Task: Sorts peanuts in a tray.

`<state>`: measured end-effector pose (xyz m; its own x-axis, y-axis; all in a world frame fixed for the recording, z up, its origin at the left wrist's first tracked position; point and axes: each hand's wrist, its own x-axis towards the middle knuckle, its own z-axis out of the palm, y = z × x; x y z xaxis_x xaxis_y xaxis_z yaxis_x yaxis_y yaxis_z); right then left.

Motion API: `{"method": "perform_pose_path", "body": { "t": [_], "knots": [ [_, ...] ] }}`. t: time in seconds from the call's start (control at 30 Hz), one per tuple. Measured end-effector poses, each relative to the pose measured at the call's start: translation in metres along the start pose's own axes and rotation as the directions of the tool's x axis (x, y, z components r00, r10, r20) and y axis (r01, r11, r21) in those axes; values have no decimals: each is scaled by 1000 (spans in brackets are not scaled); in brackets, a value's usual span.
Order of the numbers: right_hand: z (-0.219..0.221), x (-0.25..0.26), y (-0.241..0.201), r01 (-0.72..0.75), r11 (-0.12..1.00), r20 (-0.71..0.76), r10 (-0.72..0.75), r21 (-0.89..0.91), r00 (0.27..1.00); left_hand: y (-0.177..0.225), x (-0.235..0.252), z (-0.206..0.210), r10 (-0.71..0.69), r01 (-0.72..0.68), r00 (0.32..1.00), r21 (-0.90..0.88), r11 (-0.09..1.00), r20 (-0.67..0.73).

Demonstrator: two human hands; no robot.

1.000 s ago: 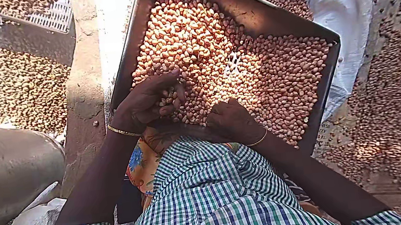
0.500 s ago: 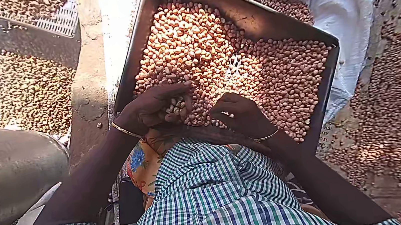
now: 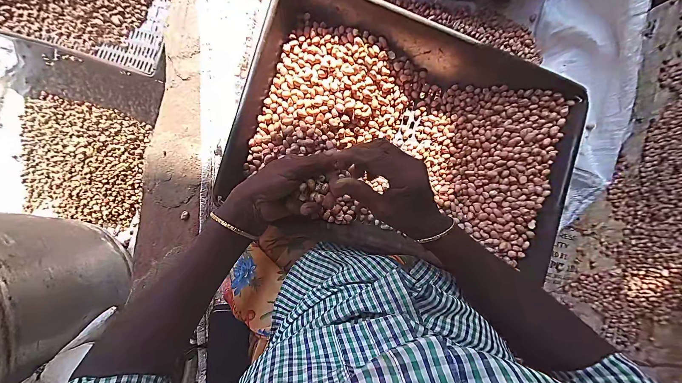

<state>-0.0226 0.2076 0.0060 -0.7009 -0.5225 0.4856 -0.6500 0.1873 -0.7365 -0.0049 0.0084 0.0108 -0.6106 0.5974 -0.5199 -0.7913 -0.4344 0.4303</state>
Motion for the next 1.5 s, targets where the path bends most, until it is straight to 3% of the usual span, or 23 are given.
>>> {"method": "perform_pose_path", "body": {
  "t": [0.07,0.13,0.2,0.27,0.3,0.33,0.37,0.4,0.47,0.53,0.57,0.6,0.67,0.73,0.8,0.87,0.93,1.03,1.13,1.27,1.33,1.43,1.5],
  "knots": [
    [-2,-17,22,-65,992,-111,53,-110,992,2,-5,1,24,-22,998,-27,999,64],
    [-7,-28,36,-181,966,-159,152,-187,976,8,-17,-6,226,-214,949,-78,974,221],
    [-12,-28,35,-256,945,-179,221,-204,959,23,-40,-17,479,-458,846,-138,878,234],
    [-15,-26,34,-262,947,-178,230,-187,957,44,-72,-43,666,-663,746,-66,746,33],
    [-14,-26,36,-249,952,-173,219,-178,960,56,-90,-61,700,-697,685,95,710,-202],
    [-13,-26,38,-238,957,-165,210,-168,964,67,-107,-85,678,-619,566,301,725,-470],
    [-12,-26,41,-230,960,-157,205,-162,966,77,-124,-113,608,-407,398,462,788,-687],
    [-11,-28,42,-228,961,-151,204,-160,967,82,-138,-140,526,-209,249,485,849,-813],
    [-12,-28,43,-228,961,-151,205,-156,967,76,-156,-166,504,-107,62,496,862,-862],
    [-13,-29,42,-231,960,-149,209,-156,967,63,-154,-140,619,-161,-24,614,772,-785],
    [-13,-30,42,-236,959,-145,214,-159,966,53,-143,-112,697,-252,-24,679,689,-716],
    [-11,-30,42,-239,957,-148,215,-167,965,40,-126,-80,790,-360,27,731,580,-613],
    [-9,-29,44,-236,958,-146,213,-165,966,6,-78,-21,898,-552,288,709,439,-332],
    [-10,-28,49,-254,965,-178,240,-63,954,-21,-33,11,838,-631,522,587,507,-162],
    [-17,-29,55,-266,958,-170,282,107,944,-30,-13,12,743,-589,636,491,641,-208],
    [-22,-24,57,-190,949,-31,204,250,979,-23,-12,-3,643,-600,725,232,766,-248],
    [-14,-13,51,-92,926,206,16,366,978,-19,-15,-17,635,-644,752,4,765,-177],
    [17,8,43,75,900,421,-274,430,865,-14,-16,-23,690,-699,715,-109,706,-116],
    [22,4,46,191,942,611,-326,278,721,-13,-14,-25,690,-698,716,-145,701,-105],
    [-50,-43,52,117,993,796,-86,20,599,-11,-16,-29,646,-652,758,-152,743,-92],
    [-98,-63,49,8,994,773,83,-113,629,-9,-17,-29,623,-630,775,-182,755,-101],
    [-120,-74,34,-258,949,426,313,-184,849,-7,-17,-26,598,-608,792,-242,757,-120],
    [-106,-68,29,-577,816,214,559,30,801,-6,-15,-29,592,-588,802,-292,754,-87]
  ]
}}
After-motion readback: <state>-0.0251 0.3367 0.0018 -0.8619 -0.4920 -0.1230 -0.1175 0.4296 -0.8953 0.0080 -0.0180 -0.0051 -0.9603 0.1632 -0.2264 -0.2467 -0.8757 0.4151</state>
